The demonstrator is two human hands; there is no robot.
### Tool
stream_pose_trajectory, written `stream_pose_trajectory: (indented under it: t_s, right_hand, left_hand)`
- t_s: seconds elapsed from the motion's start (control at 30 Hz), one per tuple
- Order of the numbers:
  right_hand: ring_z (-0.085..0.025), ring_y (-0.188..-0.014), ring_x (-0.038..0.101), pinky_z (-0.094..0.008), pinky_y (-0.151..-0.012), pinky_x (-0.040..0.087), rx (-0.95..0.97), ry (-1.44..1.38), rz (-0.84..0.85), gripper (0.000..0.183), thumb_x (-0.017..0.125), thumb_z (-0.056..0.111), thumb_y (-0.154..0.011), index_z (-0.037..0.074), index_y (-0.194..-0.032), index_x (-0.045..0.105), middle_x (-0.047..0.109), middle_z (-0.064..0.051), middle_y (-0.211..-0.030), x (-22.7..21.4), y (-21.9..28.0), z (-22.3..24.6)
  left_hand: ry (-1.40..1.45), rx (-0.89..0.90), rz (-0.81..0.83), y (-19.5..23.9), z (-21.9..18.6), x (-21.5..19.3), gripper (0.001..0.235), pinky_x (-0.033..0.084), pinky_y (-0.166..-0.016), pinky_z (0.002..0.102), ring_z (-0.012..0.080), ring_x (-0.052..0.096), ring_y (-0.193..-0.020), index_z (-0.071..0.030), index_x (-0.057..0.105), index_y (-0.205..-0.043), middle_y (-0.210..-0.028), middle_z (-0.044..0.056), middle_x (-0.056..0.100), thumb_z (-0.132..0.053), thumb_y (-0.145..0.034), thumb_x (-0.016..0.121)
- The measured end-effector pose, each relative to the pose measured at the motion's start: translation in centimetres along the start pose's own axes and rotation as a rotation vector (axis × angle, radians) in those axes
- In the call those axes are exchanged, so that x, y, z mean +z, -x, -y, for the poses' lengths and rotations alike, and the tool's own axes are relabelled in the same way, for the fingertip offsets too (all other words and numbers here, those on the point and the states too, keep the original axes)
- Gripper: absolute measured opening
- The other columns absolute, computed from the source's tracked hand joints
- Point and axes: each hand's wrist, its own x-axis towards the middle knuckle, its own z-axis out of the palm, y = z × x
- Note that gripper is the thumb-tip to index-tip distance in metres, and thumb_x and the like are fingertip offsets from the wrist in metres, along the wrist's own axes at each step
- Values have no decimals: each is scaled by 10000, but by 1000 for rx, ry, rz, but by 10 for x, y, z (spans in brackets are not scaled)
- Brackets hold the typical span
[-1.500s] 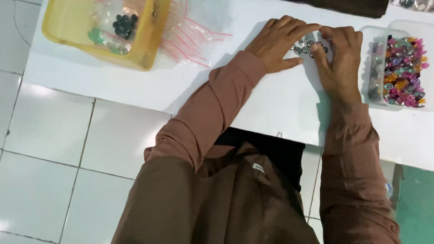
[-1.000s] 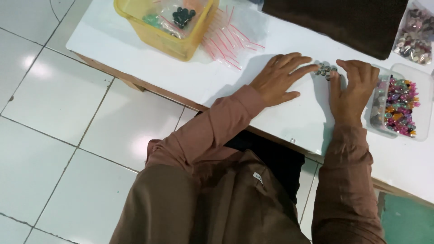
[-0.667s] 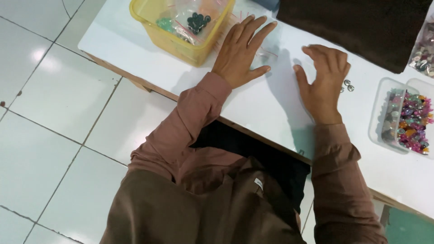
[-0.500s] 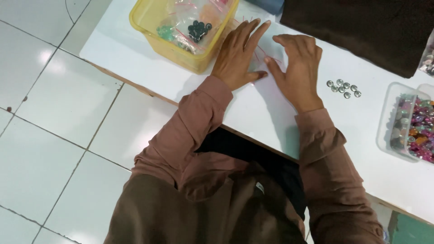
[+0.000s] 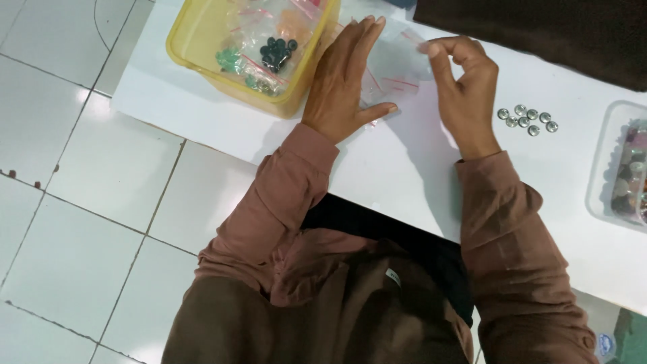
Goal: Packaging small metal rings and colorful beads into plastic zip-lock bags
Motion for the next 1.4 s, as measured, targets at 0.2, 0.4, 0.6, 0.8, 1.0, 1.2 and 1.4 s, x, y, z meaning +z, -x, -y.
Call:
stream_pose_trajectory:
  t_s: [0.2,0.4,0.6,0.8,1.0,1.2,1.4]
  right_hand:
    - [-200,-1098,644,-322,-980,505,150,-155,-41,285,564,238,-1202,-1,-1105,686,684,-108,-1128,-63,22,5]
    - [-232,-1054,612,-344,-935,464,89,-74,-146,289,558,211,-1215,-32,-1119,683,655,-140,-1088,-102,50,-20]
    - [-253,-985,614,-387,-899,468,-8,73,-245,268,545,155,-1192,-29,-1107,721,713,-139,-1055,-121,66,-38]
    - [-263,-1086,563,-372,-832,459,9,194,-264,223,568,219,-1155,38,-1269,632,619,-124,-1182,-121,63,-20]
    - [-328,-996,562,-422,-846,439,-301,344,-280,166,730,-81,-1059,-7,-1200,686,662,-153,-1077,-122,62,-23]
    - [-311,-928,560,-408,-817,421,-389,464,-277,80,742,-35,-1059,20,-1117,747,699,-138,-1068,-122,61,-24]
    - [-322,-917,541,-413,-811,435,-417,449,-203,98,777,-41,-1040,2,-966,729,727,-142,-1073,-122,61,-27]
  left_hand:
    - [46,42,-13,-26,-56,-15,767,323,-1312,578,325,401,-1608,-231,281,-1623,-1669,-12,430,-590,-1072,676]
    - [258,27,59,-96,-104,40,417,217,-1195,513,129,720,-1075,-327,567,-1306,-1033,-143,765,-567,-968,620]
    - [383,99,23,-111,-129,88,247,182,-1195,460,89,665,-890,-261,746,-955,-868,-142,723,-454,-983,595]
    - [452,74,1,-102,-119,86,232,225,-1185,469,127,668,-914,-195,770,-967,-939,-87,721,-378,-1005,632]
    - [425,63,-30,-96,-118,79,132,205,-1186,438,95,642,-932,-227,759,-897,-911,-108,699,-341,-959,734]
    - [419,89,-78,-95,-117,81,182,214,-1192,432,101,644,-917,-241,700,-824,-876,-121,692,-360,-900,814]
    - [443,114,-22,-97,-115,78,170,222,-1184,430,110,654,-968,-249,663,-871,-965,-127,700,-206,-874,827]
